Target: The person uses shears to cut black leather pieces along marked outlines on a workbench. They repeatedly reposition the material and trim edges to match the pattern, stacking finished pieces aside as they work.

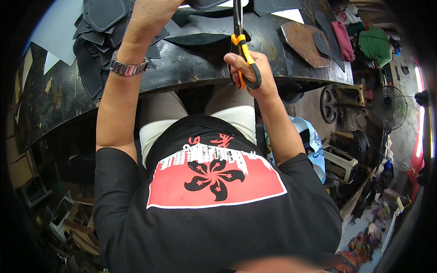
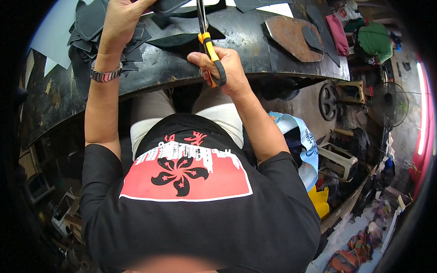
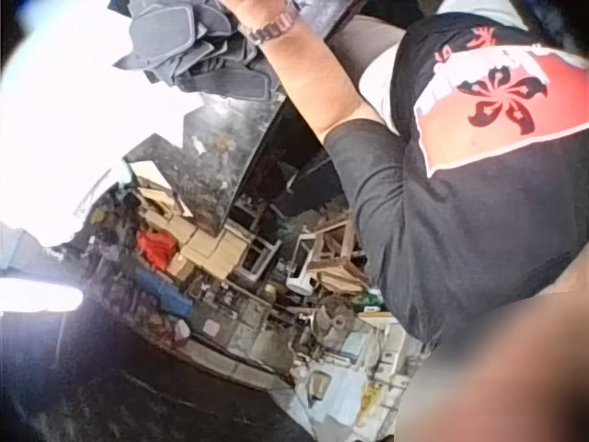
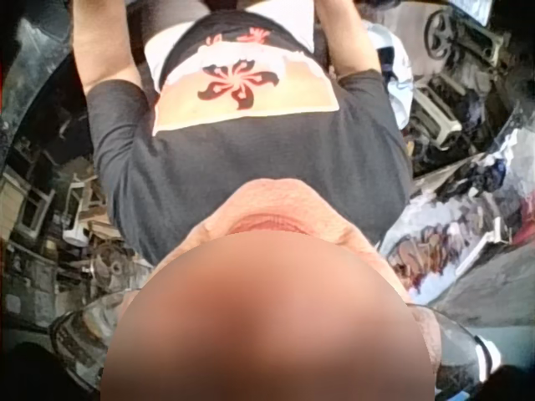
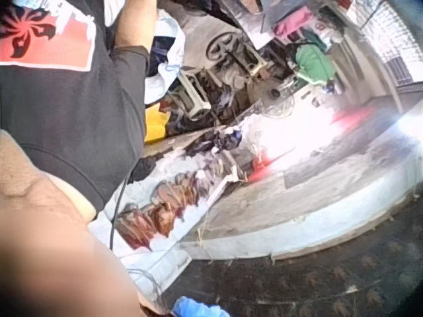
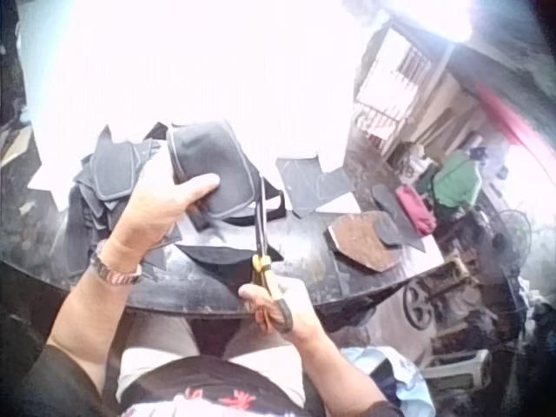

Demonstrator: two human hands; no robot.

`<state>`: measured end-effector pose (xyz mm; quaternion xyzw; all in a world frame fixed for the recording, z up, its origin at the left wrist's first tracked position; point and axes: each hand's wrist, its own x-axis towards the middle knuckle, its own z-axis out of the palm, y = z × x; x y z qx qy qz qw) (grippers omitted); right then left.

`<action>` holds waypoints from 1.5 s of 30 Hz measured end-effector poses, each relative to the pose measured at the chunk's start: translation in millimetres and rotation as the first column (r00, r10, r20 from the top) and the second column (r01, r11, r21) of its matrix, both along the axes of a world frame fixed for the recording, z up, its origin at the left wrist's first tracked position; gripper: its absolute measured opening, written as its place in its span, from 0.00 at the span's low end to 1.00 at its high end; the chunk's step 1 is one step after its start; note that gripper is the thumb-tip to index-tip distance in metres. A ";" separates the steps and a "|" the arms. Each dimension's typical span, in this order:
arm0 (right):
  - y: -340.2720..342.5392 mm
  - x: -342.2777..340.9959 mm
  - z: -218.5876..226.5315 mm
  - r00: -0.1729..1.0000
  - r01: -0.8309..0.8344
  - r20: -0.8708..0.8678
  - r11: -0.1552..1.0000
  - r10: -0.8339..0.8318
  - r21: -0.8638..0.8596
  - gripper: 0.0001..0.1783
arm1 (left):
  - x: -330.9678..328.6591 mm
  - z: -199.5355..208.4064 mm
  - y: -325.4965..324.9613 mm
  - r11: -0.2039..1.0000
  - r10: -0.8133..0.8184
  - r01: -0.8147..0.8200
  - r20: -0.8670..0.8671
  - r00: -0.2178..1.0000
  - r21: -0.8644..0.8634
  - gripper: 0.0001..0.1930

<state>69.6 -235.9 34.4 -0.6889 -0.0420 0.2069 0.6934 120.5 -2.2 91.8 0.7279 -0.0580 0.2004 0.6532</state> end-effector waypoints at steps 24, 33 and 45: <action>-21.5 -46.2 -55.1 0.936 -0.126 -0.329 0.992 0.123 0.010 0.20 | -53.5 -111.0 -36.8 0.990 -0.141 0.142 -0.045 0.989 0.015 0.33; -14.1 -44.4 -56.9 0.958 -0.090 -0.272 0.996 0.089 0.008 0.19 | -56.8 -104.4 -41.1 0.998 -0.038 0.035 0.072 0.997 0.045 0.39; -33.0 -47.8 -55.6 0.942 -0.124 -0.321 0.991 0.100 -0.057 0.19 | -56.4 -109.8 -37.5 0.993 -0.112 0.112 0.013 0.994 -0.042 0.41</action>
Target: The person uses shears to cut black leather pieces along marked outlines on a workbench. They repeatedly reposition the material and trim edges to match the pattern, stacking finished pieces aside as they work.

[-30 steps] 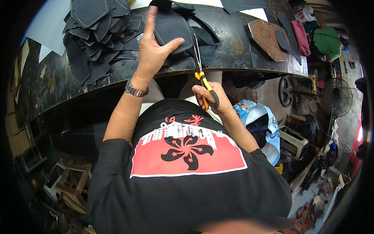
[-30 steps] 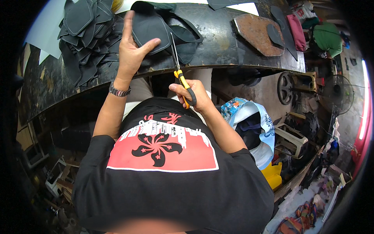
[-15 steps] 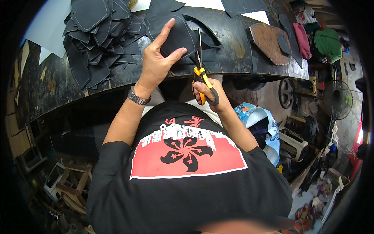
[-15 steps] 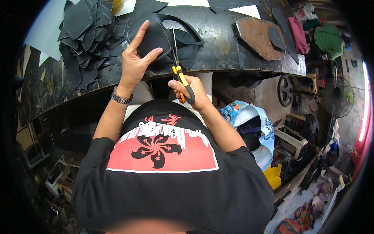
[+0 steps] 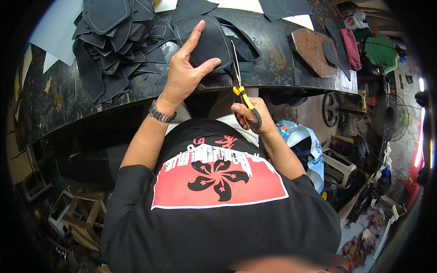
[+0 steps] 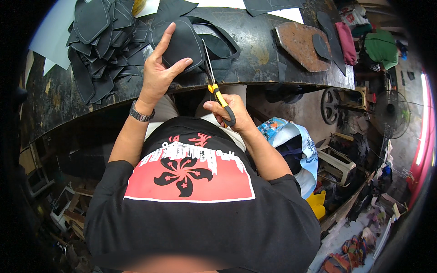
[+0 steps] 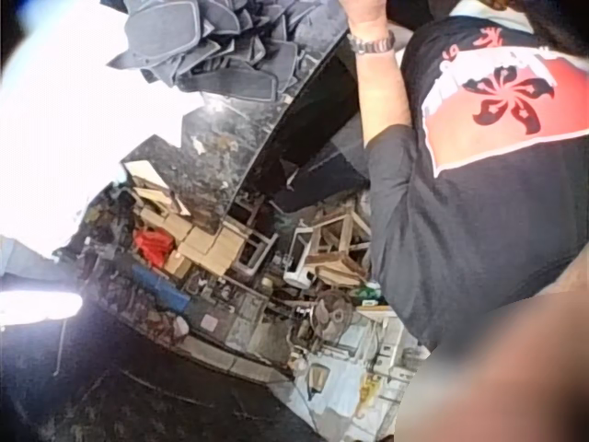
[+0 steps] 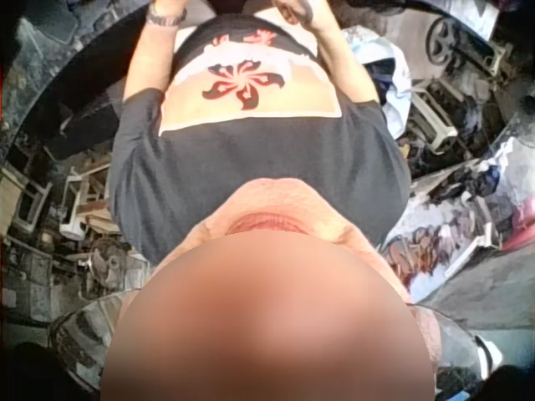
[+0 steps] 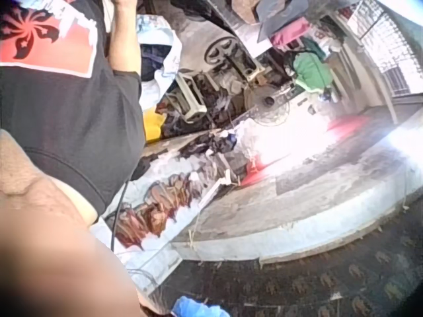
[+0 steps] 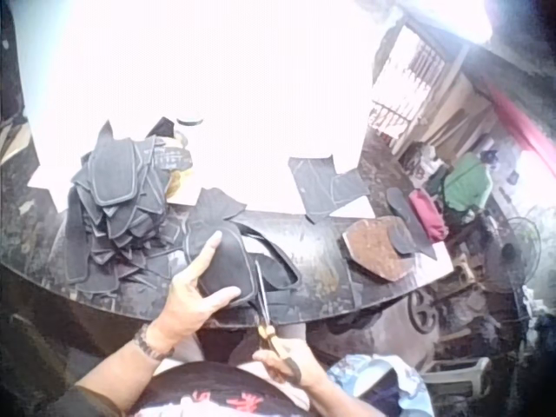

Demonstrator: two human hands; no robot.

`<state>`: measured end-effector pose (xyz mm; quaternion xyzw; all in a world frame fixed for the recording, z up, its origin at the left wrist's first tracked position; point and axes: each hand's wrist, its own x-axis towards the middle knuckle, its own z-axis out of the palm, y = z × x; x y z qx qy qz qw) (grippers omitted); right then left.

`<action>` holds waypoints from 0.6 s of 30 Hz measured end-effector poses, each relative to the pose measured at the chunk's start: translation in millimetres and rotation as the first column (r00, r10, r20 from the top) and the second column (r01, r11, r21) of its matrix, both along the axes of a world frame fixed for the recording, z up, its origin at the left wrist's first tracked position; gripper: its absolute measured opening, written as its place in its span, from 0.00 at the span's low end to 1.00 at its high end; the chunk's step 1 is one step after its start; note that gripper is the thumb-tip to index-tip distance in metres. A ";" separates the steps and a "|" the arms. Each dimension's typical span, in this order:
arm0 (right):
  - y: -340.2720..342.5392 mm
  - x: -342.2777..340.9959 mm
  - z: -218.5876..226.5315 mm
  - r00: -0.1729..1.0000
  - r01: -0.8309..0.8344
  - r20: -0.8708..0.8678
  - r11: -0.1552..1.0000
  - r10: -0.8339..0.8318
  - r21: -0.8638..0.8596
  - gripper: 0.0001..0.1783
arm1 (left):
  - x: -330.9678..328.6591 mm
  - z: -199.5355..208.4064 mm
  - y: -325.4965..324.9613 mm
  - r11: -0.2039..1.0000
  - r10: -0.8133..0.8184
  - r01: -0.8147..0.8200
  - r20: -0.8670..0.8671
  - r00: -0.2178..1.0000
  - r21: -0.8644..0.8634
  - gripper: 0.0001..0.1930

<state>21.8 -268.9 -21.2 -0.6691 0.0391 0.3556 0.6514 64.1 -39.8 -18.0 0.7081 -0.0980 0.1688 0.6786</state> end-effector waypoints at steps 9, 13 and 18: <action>-6.0 1.4 11.2 0.996 -0.062 -0.055 0.997 0.064 0.037 0.20 | -7.0 1.3 -4.0 0.997 -0.077 0.077 -0.025 0.997 0.001 0.40; -4.5 0.1 13.9 0.997 -0.042 -0.054 0.996 0.047 0.084 0.22 | -15.0 3.3 -7.2 0.990 -0.140 0.137 -0.093 0.986 -0.044 0.41; -5.4 -4.1 15.1 0.997 -0.026 -0.067 0.995 0.032 0.093 0.22 | -13.8 3.5 -5.6 0.988 -0.151 0.144 -0.134 0.979 -0.064 0.41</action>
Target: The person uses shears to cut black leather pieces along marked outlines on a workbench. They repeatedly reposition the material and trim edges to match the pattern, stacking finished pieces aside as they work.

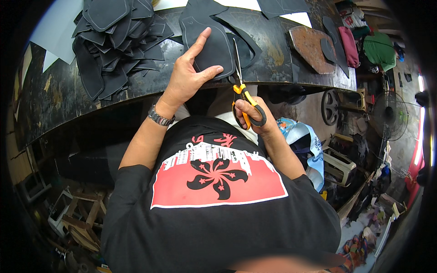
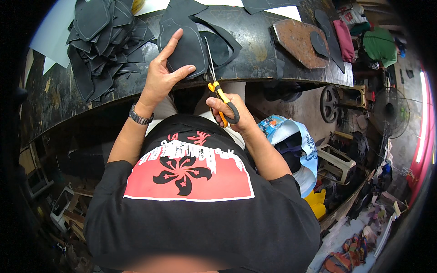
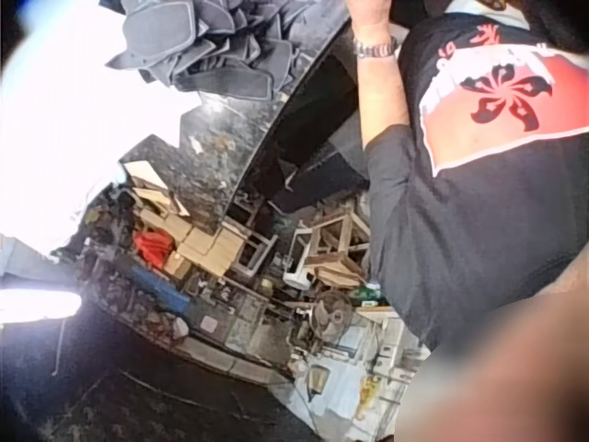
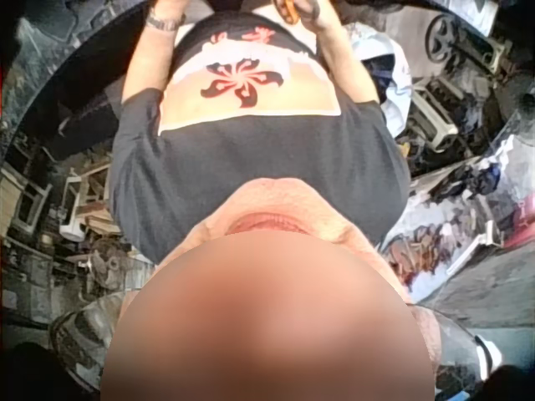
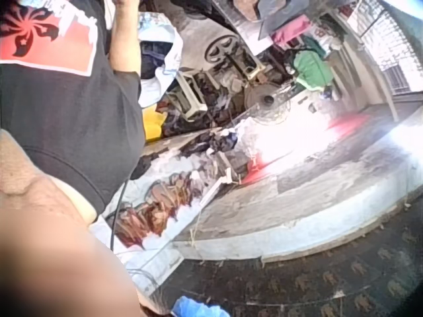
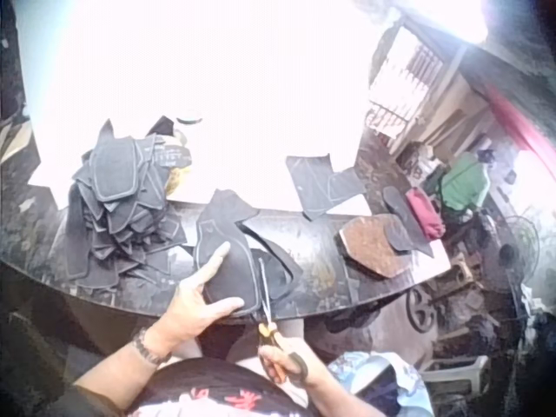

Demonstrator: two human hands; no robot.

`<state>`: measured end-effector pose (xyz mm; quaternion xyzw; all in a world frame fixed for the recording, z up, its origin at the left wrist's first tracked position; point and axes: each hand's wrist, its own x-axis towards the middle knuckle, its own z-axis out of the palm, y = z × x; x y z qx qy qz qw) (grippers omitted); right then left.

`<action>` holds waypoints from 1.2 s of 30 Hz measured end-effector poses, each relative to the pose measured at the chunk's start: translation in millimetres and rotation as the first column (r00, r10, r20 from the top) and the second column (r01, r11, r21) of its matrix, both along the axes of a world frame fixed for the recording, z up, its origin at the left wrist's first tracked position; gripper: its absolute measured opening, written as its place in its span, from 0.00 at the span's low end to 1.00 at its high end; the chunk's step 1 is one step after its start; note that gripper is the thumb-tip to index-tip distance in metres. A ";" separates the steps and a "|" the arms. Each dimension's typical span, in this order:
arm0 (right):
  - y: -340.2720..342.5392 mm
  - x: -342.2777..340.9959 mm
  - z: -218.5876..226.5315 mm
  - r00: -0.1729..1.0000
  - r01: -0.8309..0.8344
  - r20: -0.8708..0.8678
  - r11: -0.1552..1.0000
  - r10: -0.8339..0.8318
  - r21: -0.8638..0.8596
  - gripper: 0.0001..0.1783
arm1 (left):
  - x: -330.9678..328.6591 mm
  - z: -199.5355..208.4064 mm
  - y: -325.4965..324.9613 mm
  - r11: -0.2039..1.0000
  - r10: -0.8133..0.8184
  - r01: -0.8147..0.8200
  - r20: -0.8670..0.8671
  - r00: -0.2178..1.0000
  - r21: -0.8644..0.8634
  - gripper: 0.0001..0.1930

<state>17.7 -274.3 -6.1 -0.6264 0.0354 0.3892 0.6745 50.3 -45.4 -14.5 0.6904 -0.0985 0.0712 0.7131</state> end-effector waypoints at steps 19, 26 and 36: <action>2.5 -5.7 -3.9 1.000 0.014 0.006 0.996 -0.013 -0.088 0.20 | 11.9 -8.0 4.6 0.994 0.028 -0.031 -0.030 0.999 -0.103 0.35; 6.2 -3.4 -4.0 0.999 0.032 0.022 0.998 -0.031 -0.057 0.20 | 7.2 -6.9 4.0 0.996 0.083 -0.083 -0.002 0.997 -0.036 0.36; 3.6 -9.5 -8.8 0.999 0.025 0.023 0.995 -0.023 -0.095 0.20 | 5.0 -5.5 4.6 0.998 0.061 -0.060 0.009 0.998 -0.029 0.36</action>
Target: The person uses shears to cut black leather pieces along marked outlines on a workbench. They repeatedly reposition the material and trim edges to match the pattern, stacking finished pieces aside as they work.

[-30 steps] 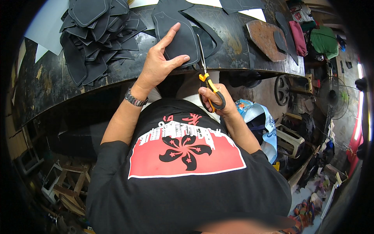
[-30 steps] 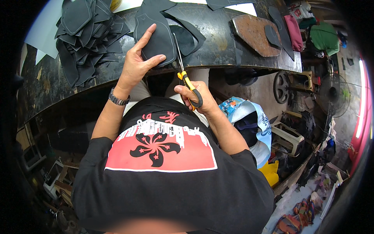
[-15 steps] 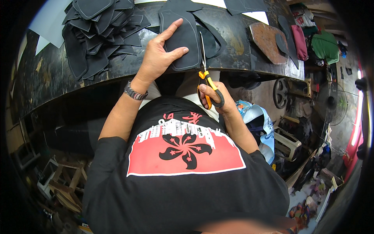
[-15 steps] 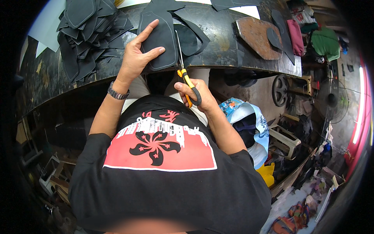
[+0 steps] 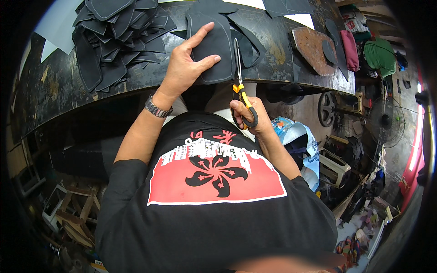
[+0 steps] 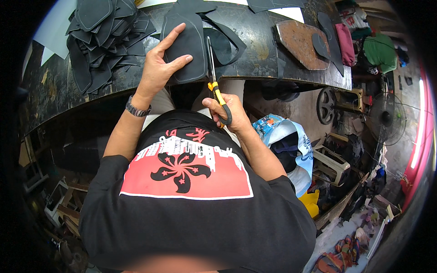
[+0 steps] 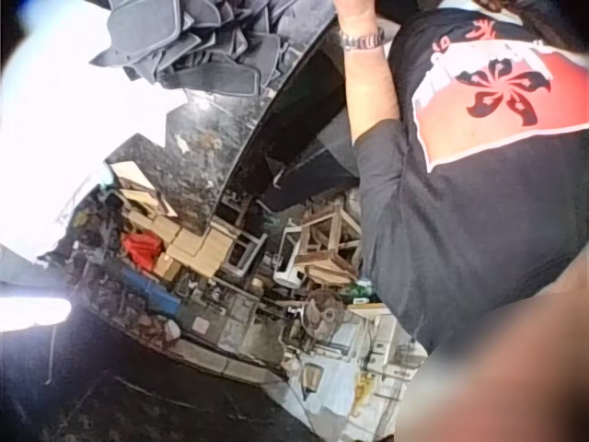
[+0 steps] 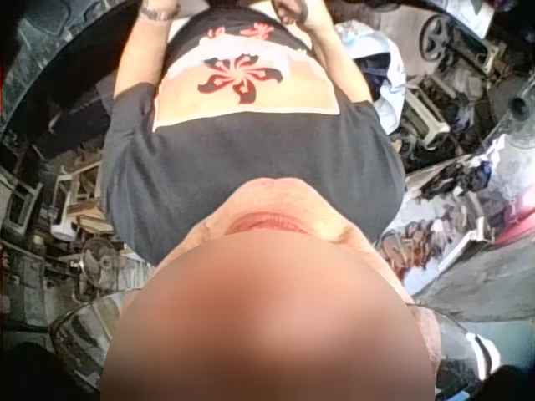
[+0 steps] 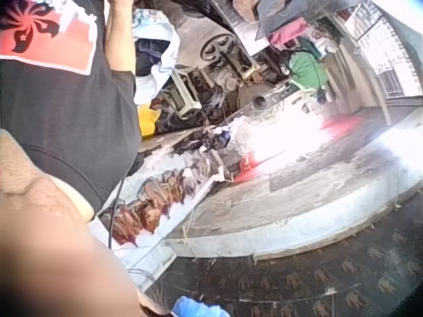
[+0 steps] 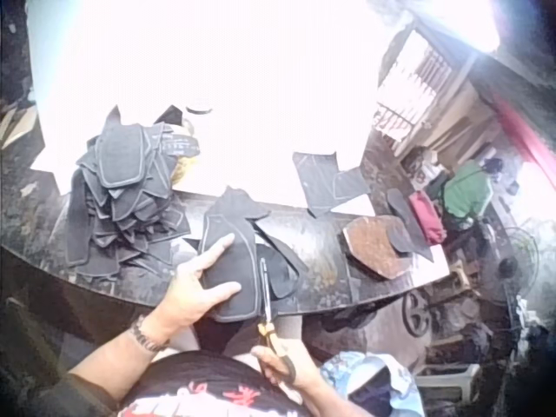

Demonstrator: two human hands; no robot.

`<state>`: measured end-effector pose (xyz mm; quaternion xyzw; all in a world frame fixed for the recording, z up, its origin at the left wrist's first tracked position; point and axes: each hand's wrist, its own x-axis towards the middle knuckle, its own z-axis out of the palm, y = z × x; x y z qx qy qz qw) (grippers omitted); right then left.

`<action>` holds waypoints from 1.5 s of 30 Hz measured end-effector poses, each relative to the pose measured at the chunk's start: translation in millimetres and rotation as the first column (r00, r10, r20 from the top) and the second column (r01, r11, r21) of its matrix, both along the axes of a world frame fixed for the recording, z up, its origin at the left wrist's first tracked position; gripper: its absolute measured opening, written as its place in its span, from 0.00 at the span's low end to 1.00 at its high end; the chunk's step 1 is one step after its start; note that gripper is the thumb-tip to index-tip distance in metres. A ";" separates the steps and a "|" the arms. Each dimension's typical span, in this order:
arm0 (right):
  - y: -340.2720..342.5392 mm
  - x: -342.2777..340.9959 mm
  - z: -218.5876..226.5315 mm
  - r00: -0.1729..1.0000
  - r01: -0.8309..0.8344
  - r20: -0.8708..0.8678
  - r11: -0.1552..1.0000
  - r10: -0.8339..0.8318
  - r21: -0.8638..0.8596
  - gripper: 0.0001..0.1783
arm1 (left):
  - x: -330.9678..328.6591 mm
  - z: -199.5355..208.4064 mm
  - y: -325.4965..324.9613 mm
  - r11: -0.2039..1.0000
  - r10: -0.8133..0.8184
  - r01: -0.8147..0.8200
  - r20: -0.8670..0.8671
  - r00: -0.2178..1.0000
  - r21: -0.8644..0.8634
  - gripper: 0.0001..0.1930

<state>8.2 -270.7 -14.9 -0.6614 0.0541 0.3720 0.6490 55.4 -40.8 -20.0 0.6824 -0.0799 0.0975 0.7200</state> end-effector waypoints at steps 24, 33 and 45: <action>5.8 -1.1 4.9 0.997 -0.065 0.033 0.998 0.066 -0.023 0.26 | -34.3 8.6 -3.7 0.988 -0.156 0.155 -0.144 0.977 -0.018 0.35; 5.5 -6.0 -0.4 0.999 0.036 -0.025 0.995 -0.033 0.090 0.21 | -30.2 7.5 0.5 0.985 -0.171 0.170 -0.118 0.978 -0.013 0.35; 0.0 -7.9 7.0 0.996 -0.041 -0.073 0.998 0.045 0.056 0.20 | -6.5 13.8 18.2 0.996 -0.092 0.095 -0.184 0.979 0.005 0.31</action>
